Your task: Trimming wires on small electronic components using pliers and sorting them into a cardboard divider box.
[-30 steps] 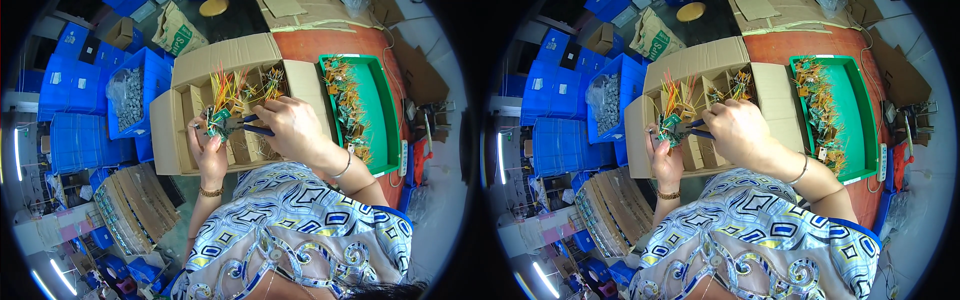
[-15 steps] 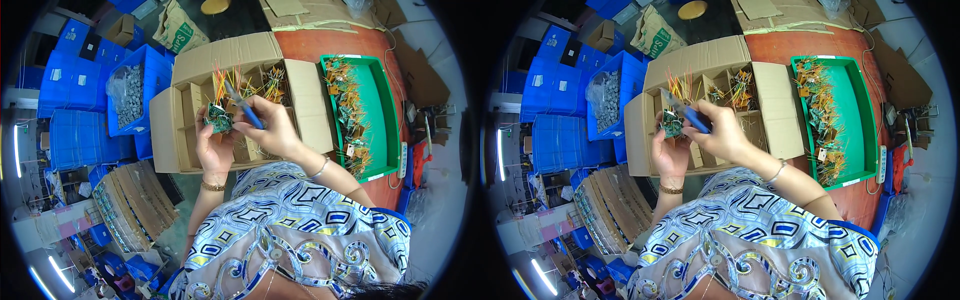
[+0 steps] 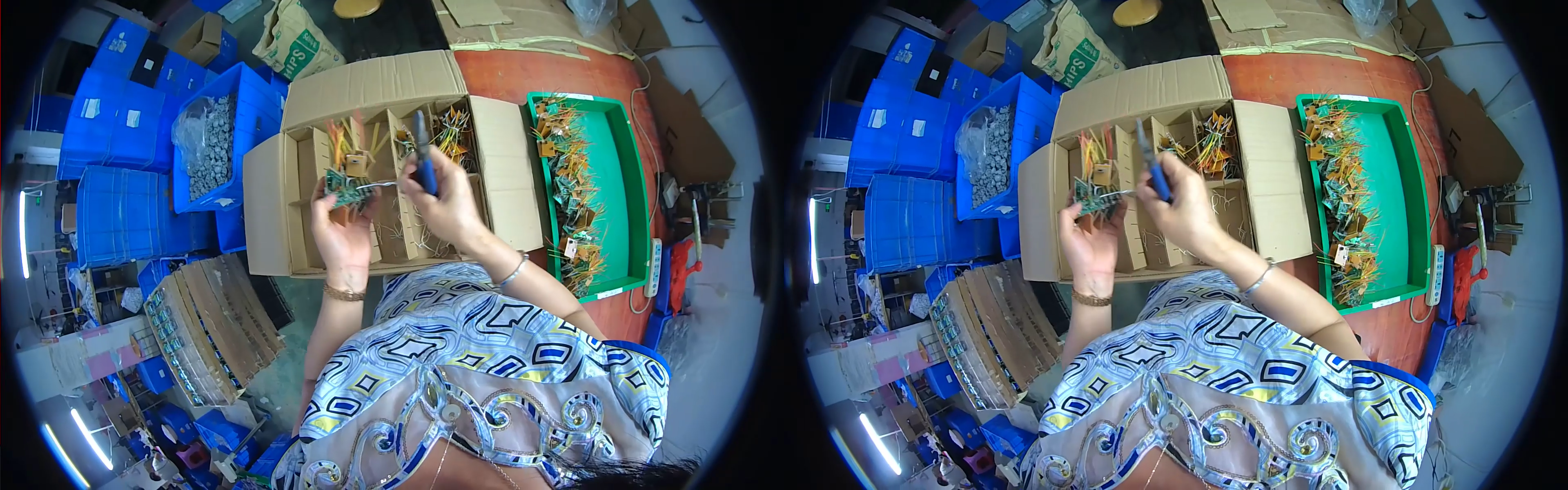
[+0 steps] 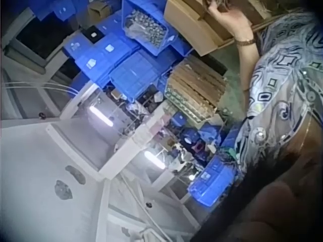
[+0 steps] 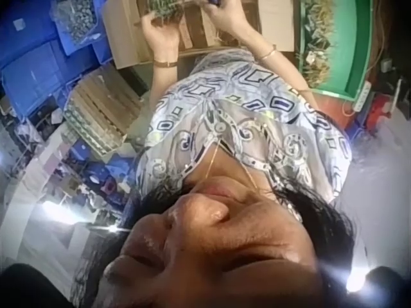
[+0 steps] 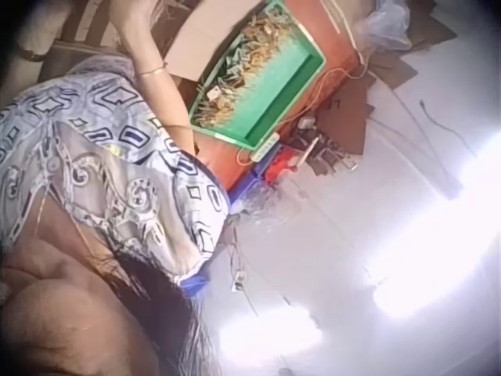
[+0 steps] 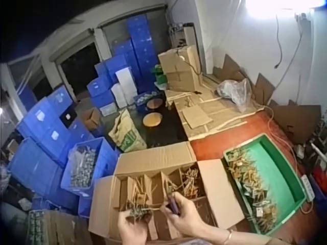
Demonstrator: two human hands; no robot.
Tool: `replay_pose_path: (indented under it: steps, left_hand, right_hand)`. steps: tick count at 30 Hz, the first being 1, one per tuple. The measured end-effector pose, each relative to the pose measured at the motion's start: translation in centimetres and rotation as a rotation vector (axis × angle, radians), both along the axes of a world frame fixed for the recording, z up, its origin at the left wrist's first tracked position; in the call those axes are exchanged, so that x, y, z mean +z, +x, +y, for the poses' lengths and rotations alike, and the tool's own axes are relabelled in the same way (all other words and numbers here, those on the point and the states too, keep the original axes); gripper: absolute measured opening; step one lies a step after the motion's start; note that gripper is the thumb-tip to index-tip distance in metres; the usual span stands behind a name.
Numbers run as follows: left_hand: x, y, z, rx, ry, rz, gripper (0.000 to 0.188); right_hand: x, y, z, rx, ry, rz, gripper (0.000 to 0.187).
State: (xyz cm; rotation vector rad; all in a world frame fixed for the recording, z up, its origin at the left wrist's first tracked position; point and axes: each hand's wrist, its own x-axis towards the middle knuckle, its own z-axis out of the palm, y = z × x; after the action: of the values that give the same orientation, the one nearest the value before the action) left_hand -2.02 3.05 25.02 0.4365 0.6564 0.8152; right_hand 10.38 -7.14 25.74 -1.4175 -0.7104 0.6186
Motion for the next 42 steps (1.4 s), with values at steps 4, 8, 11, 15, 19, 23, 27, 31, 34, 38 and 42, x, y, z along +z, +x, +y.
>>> replay_pose_path:
  steps: [4,8,11,15,19,23,27,31,34,38,42]
  left_hand:
    - [-0.3,-1.5,1.9,-0.078,-0.282,-0.216,0.031]
    - [0.3,-1.5,0.8,-0.102,-0.443,-0.318,0.032]
    - [0.7,-1.2,0.5,-0.155,-0.481,-0.358,0.035]
    - [1.4,-1.2,0.1,-0.228,-0.525,-0.419,0.039]
    - [1.1,-1.4,0.2,-0.252,-0.556,-0.467,0.041]
    - [1.0,-1.4,0.3,-0.289,-0.500,-0.474,0.040]
    - [0.8,-1.6,0.3,-0.315,-0.491,-0.507,0.043]
    - [1.1,-1.5,0.2,-0.335,-0.511,-0.525,0.050]
    - [1.7,-1.5,0.2,-0.345,-0.506,-0.509,0.055]
    - [1.5,-1.5,0.2,-0.359,-0.508,-0.528,0.057]
    - [1.7,-1.5,0.1,-0.373,-0.487,-0.566,0.057]
  right_hand:
    - [2.6,2.4,-3.0,0.184,-0.305,-0.322,0.017]
    - [2.9,2.5,-3.9,0.059,-0.304,-0.816,0.031]
    - [4.8,2.8,-4.2,0.003,-0.396,-1.028,0.037]
    - [5.7,3.7,-3.9,0.045,-0.462,-1.162,0.041]
    - [6.3,4.0,-3.7,0.056,-0.402,-1.321,0.043]
    - [6.8,4.0,-3.6,0.055,-0.386,-1.392,0.041]
    - [7.2,3.3,-3.8,0.031,-0.393,-1.462,0.040]
    - [7.5,2.8,-3.8,-0.015,-0.385,-1.547,0.043]
    - [7.9,2.8,-3.9,-0.012,-0.359,-1.573,0.046]
    - [8.0,2.9,-3.8,-0.011,-0.325,-1.605,0.048]
    - [8.2,3.0,-3.9,0.002,-0.362,-1.592,0.047]
